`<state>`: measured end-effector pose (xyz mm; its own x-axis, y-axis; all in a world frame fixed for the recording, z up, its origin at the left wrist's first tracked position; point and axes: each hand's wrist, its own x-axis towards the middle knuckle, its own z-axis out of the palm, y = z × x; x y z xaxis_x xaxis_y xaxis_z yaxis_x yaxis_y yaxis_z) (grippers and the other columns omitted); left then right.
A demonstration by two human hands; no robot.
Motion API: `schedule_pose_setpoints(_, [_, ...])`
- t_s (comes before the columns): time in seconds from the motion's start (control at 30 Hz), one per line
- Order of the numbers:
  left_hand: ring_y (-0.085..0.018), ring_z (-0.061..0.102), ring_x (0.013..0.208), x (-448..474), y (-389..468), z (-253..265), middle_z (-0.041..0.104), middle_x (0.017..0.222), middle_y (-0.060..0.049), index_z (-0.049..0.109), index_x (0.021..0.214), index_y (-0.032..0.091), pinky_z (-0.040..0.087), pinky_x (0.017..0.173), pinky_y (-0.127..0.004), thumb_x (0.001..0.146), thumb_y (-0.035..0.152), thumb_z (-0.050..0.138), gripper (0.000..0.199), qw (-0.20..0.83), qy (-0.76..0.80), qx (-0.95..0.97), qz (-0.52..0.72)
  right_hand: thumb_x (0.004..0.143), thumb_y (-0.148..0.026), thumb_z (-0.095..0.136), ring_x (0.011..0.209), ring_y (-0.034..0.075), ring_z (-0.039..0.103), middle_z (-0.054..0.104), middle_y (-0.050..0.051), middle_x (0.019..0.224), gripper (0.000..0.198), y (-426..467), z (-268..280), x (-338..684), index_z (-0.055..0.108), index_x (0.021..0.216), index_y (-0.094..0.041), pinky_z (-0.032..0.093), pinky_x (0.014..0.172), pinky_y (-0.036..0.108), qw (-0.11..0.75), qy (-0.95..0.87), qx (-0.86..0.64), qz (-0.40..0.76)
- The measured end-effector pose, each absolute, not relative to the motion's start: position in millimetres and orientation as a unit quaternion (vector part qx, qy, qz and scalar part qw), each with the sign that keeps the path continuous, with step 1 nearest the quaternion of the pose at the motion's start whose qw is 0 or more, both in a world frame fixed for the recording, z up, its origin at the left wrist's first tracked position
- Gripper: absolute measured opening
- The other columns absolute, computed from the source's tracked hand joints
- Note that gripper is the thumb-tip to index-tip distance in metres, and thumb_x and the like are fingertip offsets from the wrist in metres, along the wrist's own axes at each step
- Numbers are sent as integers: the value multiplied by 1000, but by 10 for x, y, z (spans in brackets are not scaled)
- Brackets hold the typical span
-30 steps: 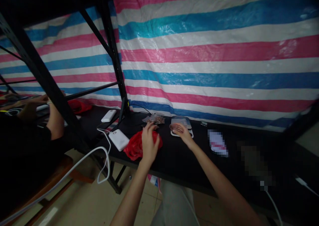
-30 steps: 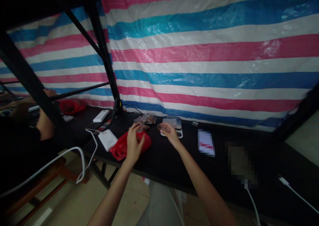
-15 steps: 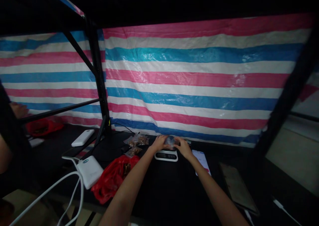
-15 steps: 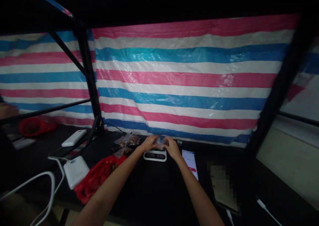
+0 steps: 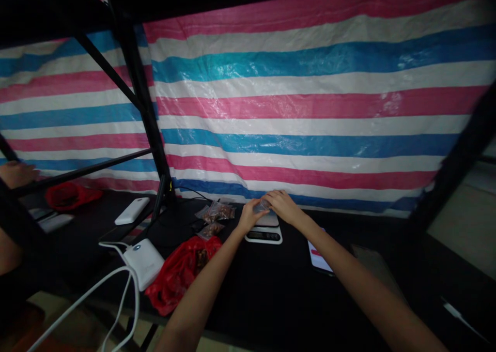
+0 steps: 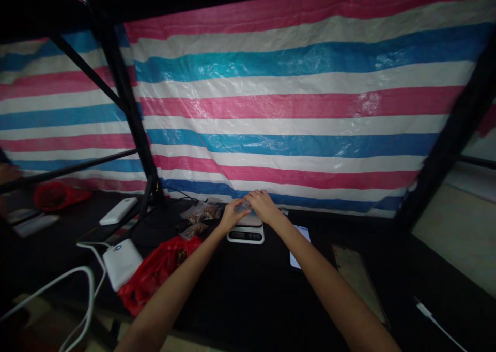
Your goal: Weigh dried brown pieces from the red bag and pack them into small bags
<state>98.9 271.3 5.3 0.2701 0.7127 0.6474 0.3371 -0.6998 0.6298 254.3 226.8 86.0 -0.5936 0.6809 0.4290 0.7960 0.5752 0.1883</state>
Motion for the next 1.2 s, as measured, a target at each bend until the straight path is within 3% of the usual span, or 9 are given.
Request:
schedule_pose_setpoints(0.23, [-18,57,83,961,2713,20,61,91,-7,57,101,14,46,78,-33,68,43,65,45,178,356,751,528,82,-10,44,91,23,50,59,10,93,18,2163,1163,2357,57,93,-15,31,81,36,48,-870,-379,-312])
schedule_pose_setpoints(0.4, [-23,53,99,991,2748,32,58,105,-11,51,114,14,40,89,-38,71,48,60,55,130,397,801,429,80,-8,45,91,25,51,60,11,92,20,2060,1118,2391,57,95,-14,30,84,39,74,-848,-412,-326])
schedule_pose_setpoints(0.57, [-30,35,122,783,2629,220,40,131,-17,31,132,14,24,99,-52,79,50,48,65,79,454,844,274,81,-18,51,96,24,53,61,9,100,24,1831,935,2452,53,104,-17,34,84,38,212,-844,-458,-182])
schedule_pose_setpoints(0.67, [-27,35,122,360,2478,380,41,131,-13,39,127,18,24,101,-47,81,48,45,55,63,443,851,274,80,-25,54,96,20,55,61,5,104,27,1611,715,2291,51,106,-21,39,82,34,277,-851,-447,-7])
schedule_pose_setpoints(0.77, [-23,48,111,-188,2268,466,54,118,-11,51,116,17,34,96,-38,79,44,51,45,150,407,873,224,79,-29,57,93,17,57,62,2,101,28,1327,462,1917,50,105,-23,41,80,31,294,-856,-409,118])
schedule_pose_setpoints(0.93, [-20,53,105,-883,1878,364,56,116,-9,51,116,16,39,92,-32,75,35,60,47,269,395,859,184,78,-30,59,97,19,54,60,4,106,34,992,201,1152,48,109,-23,39,83,33,294,-871,-368,135])
schedule_pose_setpoints(1.07, [-21,52,105,-1099,1751,229,57,115,-9,52,116,17,37,93,-32,70,26,65,49,239,408,864,174,79,-31,59,96,21,55,61,7,103,34,951,150,844,47,109,-20,35,85,36,281,-885,-350,124])
schedule_pose_setpoints(1.2, [-21,50,106,-1094,1711,219,57,113,-6,54,114,22,35,92,-33,70,29,66,46,166,411,882,162,78,-31,59,95,21,55,62,7,102,33,919,139,904,48,108,-21,32,87,38,263,-894,-350,99])
